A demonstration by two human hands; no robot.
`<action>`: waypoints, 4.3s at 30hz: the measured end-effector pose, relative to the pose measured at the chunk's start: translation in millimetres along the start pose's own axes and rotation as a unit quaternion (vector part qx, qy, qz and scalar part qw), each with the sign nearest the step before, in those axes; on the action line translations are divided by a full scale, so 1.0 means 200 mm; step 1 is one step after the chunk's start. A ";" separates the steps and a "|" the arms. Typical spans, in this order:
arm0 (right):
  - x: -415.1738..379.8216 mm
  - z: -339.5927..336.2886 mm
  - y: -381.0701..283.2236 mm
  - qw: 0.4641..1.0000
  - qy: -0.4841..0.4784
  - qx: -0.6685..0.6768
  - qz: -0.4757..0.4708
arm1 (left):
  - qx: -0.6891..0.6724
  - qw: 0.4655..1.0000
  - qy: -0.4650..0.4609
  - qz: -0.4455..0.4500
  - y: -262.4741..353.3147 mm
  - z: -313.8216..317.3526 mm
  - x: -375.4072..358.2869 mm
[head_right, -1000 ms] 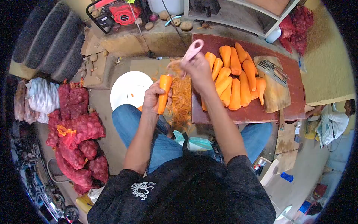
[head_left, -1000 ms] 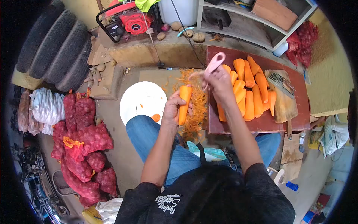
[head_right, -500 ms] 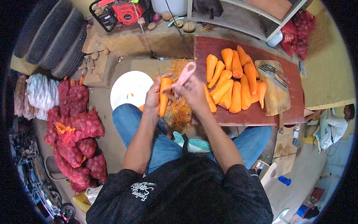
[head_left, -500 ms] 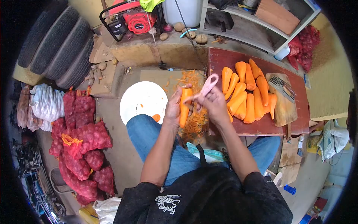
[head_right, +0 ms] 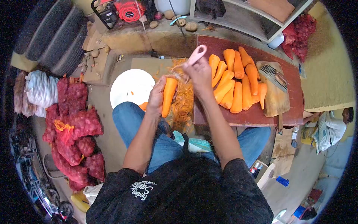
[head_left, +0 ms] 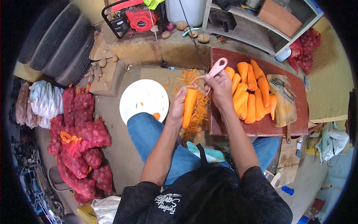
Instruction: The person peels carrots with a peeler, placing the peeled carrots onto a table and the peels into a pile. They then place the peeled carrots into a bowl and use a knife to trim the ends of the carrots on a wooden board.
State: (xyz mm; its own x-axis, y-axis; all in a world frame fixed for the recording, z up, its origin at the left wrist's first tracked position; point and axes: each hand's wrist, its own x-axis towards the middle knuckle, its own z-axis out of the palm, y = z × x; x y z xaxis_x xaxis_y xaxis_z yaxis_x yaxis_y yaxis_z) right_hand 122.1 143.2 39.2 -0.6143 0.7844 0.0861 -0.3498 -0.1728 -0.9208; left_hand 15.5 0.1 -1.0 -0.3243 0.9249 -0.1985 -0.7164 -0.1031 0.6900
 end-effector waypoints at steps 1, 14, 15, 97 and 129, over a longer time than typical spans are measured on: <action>0.02 0.00 -0.01 0.999 0.028 -0.007 -0.023 | 0.015 1.000 0.000 -0.002 0.01 0.00 -0.01; -0.39 0.06 -0.06 0.989 -0.095 -0.003 0.111 | -0.031 0.998 0.059 -0.013 0.03 0.07 0.00; -0.40 0.07 -0.05 0.988 -0.101 -0.019 0.113 | -0.008 0.998 0.058 -0.014 0.03 0.05 0.01; -0.45 0.14 -0.16 0.993 -0.092 -0.009 0.080 | -0.162 0.984 -0.073 -0.032 0.05 0.00 0.01; -0.67 -0.12 -0.07 0.977 -0.069 0.037 0.198 | -0.318 0.947 0.042 0.006 0.10 -0.13 0.08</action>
State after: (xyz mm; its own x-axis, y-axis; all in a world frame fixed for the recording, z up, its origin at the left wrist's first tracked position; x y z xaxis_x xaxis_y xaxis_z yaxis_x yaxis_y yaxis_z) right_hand 225.8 54.9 31.3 -0.7994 0.5606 -0.2160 -0.1128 -0.4932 -0.8626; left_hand -19.4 3.9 -8.1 -0.3627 0.8931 -0.2662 -0.9313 -0.3369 0.1386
